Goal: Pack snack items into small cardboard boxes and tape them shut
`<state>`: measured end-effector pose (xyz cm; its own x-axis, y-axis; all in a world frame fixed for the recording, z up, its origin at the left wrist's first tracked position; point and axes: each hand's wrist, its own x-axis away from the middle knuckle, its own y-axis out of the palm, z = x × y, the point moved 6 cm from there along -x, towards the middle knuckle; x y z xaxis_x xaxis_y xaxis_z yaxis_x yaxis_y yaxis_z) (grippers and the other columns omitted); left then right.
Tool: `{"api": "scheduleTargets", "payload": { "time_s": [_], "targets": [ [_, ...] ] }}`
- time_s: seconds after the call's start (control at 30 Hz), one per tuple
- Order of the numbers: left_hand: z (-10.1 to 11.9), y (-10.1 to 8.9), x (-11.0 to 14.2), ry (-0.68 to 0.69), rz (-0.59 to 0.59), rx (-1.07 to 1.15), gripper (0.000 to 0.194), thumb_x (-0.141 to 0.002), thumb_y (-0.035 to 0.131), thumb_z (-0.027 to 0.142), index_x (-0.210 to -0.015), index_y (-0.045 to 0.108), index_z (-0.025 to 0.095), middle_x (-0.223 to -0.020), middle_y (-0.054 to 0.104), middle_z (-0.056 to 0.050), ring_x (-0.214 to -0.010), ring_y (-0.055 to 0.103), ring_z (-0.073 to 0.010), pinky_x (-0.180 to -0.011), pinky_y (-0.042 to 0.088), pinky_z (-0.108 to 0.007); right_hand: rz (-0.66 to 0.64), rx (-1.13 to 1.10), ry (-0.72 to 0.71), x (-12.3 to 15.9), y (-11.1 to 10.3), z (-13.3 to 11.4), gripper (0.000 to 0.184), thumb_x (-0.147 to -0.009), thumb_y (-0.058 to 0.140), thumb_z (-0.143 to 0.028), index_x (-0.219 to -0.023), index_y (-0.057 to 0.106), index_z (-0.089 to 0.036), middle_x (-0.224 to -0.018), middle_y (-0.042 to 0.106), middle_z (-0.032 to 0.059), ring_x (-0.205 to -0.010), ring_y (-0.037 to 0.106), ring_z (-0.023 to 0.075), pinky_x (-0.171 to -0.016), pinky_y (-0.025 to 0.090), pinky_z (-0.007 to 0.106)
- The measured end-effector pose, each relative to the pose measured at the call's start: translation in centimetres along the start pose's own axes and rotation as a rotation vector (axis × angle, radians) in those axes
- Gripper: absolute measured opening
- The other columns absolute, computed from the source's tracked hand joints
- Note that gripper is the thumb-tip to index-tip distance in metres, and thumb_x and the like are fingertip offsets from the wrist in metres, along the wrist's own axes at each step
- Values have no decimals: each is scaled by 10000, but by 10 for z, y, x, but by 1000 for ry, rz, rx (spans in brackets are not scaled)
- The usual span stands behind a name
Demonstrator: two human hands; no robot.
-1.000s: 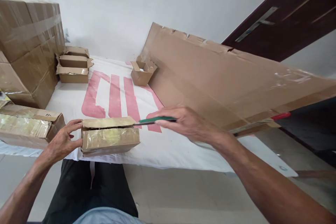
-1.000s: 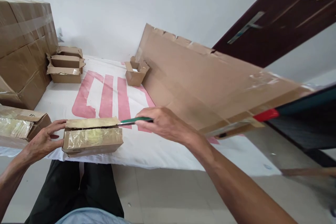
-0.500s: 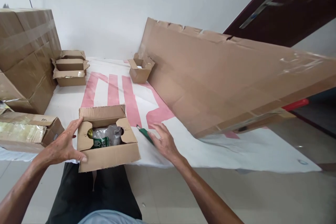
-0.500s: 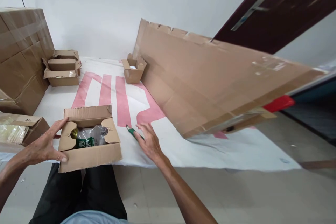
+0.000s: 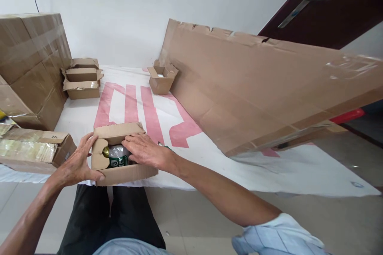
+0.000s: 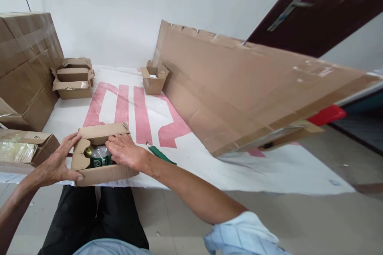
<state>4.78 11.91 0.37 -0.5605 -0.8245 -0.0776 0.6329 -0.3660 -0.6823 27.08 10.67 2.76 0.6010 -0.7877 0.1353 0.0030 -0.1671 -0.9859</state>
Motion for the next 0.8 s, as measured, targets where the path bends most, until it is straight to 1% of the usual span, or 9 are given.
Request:
{"api": "scheduleTargets", "payload": {
  "time_s": [0.07, 0.1, 0.2, 0.3, 0.43, 0.53, 0.63, 0.73, 0.8],
  "targets": [
    [0, 1, 0, 17, -1, 18, 1306, -664, 974, 557, -1732, 255, 340, -1809, 108, -183, -1601, 341, -476, -1149, 558, -591, 2, 65, 27, -4, 5, 2, 83, -1005, 662, -137, -1074, 704, -155, -1186, 704, 127, -1151, 625, 287, -956, 464, 405],
    [0, 1, 0, 20, -5, 22, 1304, -669, 972, 555, -1734, 254, 330, -1816, 91, -193, -1605, 333, -481, -1142, 561, -594, 13, 93, 37, -5, 6, 2, 113, -1010, 618, -104, -1044, 713, -153, -1167, 706, 132, -1141, 613, 287, -950, 452, 407],
    [1, 1, 0, 14, -6, 17, 1290, -652, 980, 507, -1723, 293, 295, -1793, 188, -211, -1592, 360, -481, -1121, 574, -595, 24, 141, 44, -6, 9, 0, 247, -1020, 513, -56, -968, 733, -158, -1080, 705, 125, -1066, 579, 273, -944, 412, 417],
    [3, 0, -2, 15, 7, 6, 1240, -619, 978, 410, -1687, 359, 288, -1751, 289, -188, -1578, 390, -456, -1142, 562, -587, 66, 139, 1, -2, 0, -9, 317, -1047, 457, -77, -936, 739, -170, -1033, 706, 104, -993, 561, 252, -933, 378, 418],
    [10, -2, -5, 8, 20, -24, 1129, -587, 948, 308, -1604, 457, 284, -1690, 382, -154, -1535, 448, -428, -1179, 537, -568, 231, 101, -48, 8, -32, -25, 292, -1028, 478, -62, -917, 728, -166, -991, 729, 95, -970, 588, 245, -890, 371, 401],
    [15, -4, -7, -8, 34, -25, 1075, -589, 923, 277, -1570, 481, 280, -1637, 441, -145, -1499, 486, -419, -1176, 539, -555, 318, -24, -35, 17, -61, -23, 292, -1017, 489, -68, -821, 682, -164, -892, 714, 72, -848, 584, 199, -788, 382, 352],
    [14, -3, -6, -17, 23, -17, 1071, -616, 911, 285, -1585, 454, 279, -1598, 485, -135, -1472, 514, -403, -1184, 526, -561, 412, -242, -18, 29, -96, -1, 298, -1028, 493, -128, -773, 640, -176, -801, 666, 26, -724, 547, 143, -683, 368, 294],
    [7, -3, -2, -29, -1, -15, 1147, -614, 957, 373, -1620, 413, 283, -1630, 468, -150, -1498, 496, -422, -1218, 483, -601, 499, -449, -45, 43, -135, 28, 239, -1013, 514, -184, -821, 657, -185, -798, 664, 6, -736, 572, 129, -691, 401, 272],
    [7, -12, 0, -30, 8, -21, 1258, -576, 1003, 475, -1653, 379, 293, -1678, 433, -175, -1540, 450, -462, -1244, 437, -645, 502, -518, -86, 49, -156, 39, 225, -1002, 524, -210, -835, 673, -185, -800, 668, 5, -737, 572, 127, -697, 421, 272]
  ]
}}
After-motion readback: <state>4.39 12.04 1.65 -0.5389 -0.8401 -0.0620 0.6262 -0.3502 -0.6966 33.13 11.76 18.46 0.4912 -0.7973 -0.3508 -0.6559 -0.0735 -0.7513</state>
